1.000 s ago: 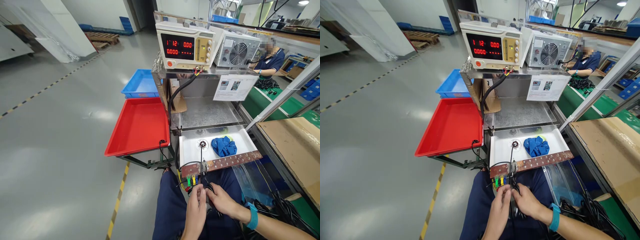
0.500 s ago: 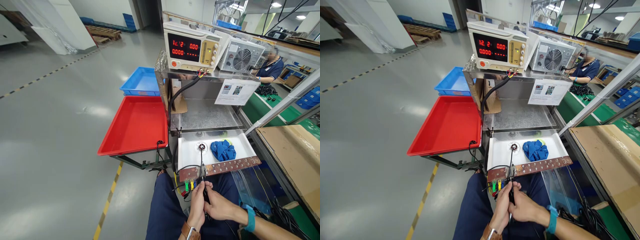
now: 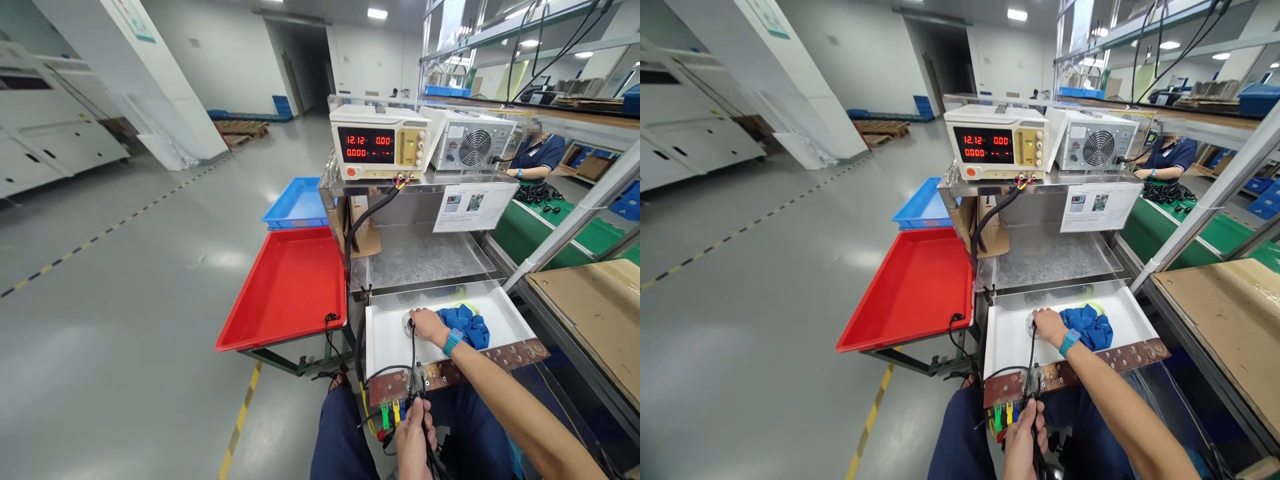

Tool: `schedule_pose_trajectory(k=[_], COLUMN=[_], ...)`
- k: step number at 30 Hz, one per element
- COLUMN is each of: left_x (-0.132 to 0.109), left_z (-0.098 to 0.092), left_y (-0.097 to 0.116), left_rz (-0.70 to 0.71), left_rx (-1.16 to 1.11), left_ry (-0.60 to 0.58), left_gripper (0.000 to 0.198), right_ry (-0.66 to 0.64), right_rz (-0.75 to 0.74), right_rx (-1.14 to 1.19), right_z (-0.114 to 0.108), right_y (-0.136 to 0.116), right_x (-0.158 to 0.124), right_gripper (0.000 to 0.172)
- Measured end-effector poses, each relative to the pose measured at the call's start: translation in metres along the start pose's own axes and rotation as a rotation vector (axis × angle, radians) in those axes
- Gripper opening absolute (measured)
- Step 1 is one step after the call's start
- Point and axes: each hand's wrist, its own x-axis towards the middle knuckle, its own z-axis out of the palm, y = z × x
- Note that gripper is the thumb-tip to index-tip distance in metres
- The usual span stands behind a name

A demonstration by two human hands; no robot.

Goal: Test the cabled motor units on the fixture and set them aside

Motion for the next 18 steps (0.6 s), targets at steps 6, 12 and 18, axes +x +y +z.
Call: schedule_pose_trajectory(k=[6, 12, 18], left_x=[0.010, 0.009, 0.002], left_z=[-0.007, -0.005, 0.001], left_y=[-0.011, -0.009, -0.004], left_rz=[0.064, 0.074, 0.049], left_rx=[0.011, 0.039, 0.067], left_ry=[-0.023, -0.004, -0.034], left_gripper=[0.077, 0.077, 0.077], right_ry=[0.042, 0.062, 0.075], right_rz=[0.054, 0.095, 0.147], right_rx=[0.058, 0.110, 0.151], right_z=[0.018, 0.023, 0.027], right_y=[-0.003, -0.010, -0.014], right_x=[0.006, 0.013, 0.014], right_gripper=[0.045, 0.047, 0.057])
